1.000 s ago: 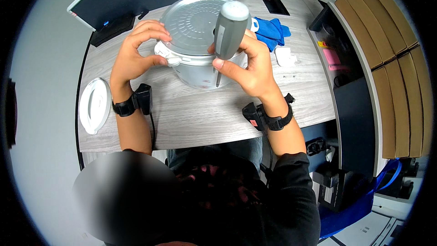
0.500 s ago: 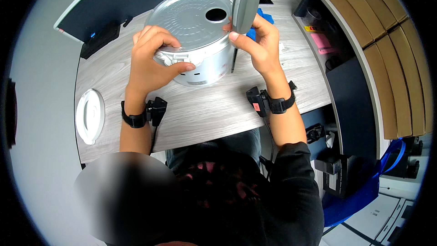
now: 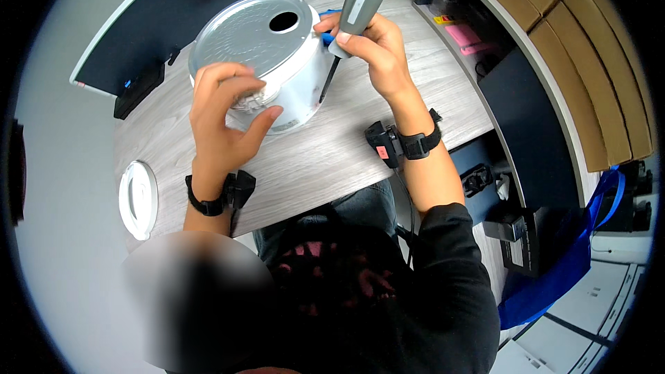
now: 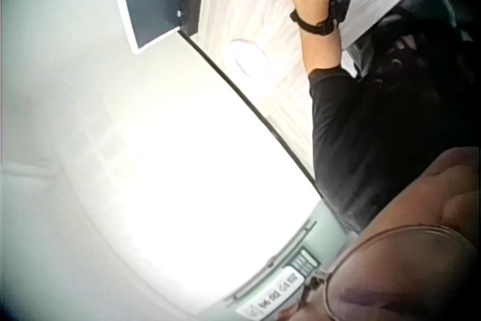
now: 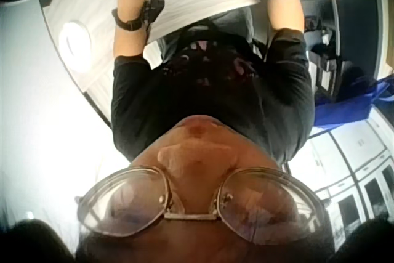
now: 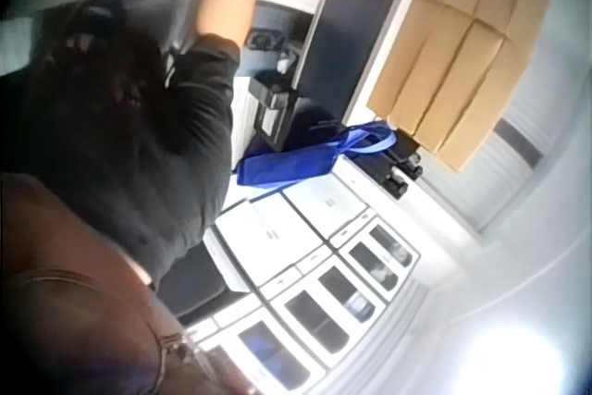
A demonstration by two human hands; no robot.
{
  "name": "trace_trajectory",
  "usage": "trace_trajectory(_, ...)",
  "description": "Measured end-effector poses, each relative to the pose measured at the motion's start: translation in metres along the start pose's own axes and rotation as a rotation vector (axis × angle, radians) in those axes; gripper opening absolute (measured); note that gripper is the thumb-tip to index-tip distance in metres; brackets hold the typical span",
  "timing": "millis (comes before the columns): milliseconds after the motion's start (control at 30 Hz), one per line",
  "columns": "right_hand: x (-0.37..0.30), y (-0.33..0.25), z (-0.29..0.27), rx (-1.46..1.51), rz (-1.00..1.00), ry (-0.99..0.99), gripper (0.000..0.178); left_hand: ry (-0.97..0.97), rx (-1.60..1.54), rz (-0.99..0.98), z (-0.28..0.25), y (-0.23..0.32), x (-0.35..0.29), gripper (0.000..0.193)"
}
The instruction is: The person uses a screwdriver to fasten screws into a white cylindrical appliance, then places a lid on top and wipes the exterior with a blue cloth. The person handles the appliance, lid, screwdriver, and cloth throughout the sequence.
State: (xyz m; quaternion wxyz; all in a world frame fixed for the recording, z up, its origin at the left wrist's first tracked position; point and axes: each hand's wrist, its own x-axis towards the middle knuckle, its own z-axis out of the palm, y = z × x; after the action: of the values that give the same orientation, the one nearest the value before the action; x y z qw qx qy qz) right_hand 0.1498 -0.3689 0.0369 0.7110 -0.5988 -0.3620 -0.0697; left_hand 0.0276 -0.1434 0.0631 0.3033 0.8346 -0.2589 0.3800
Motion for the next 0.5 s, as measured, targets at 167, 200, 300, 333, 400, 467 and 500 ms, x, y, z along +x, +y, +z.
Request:
trace_trajectory(167,-0.025,-0.009,-0.039,-0.128,0.066,0.089,0.022,-0.208,-0.273,0.031,0.019,0.028,-0.001,0.023)
trace_trajectory(200,-0.030,-0.009,-0.046,-0.139,0.102,0.118,0.022,-0.225,-0.331,0.007,0.031,0.029,-0.003,0.019)
trace_trajectory(300,-0.048,-0.008,-0.064,-0.172,0.182,0.219,0.020,-0.410,-0.313,-0.091,0.063,0.030,0.001,0.016)
trace_trajectory(333,-0.053,-0.009,-0.067,-0.186,0.213,0.261,0.019,-0.448,-0.323,-0.131,0.079,0.025,0.002,0.018)
trace_trajectory(400,-0.063,-0.005,-0.077,-0.193,0.228,0.297,0.020,-0.515,-0.276,-0.214,0.110,0.015,0.009,0.021)
trace_trajectory(467,-0.075,-0.008,-0.075,-0.163,0.286,0.410,0.022,-0.575,-0.193,-0.270,0.143,0.001,0.014,0.024)
trace_trajectory(500,-0.079,-0.011,-0.072,-0.147,0.317,0.465,0.023,-0.606,-0.139,-0.289,0.159,-0.007,0.015,0.026)
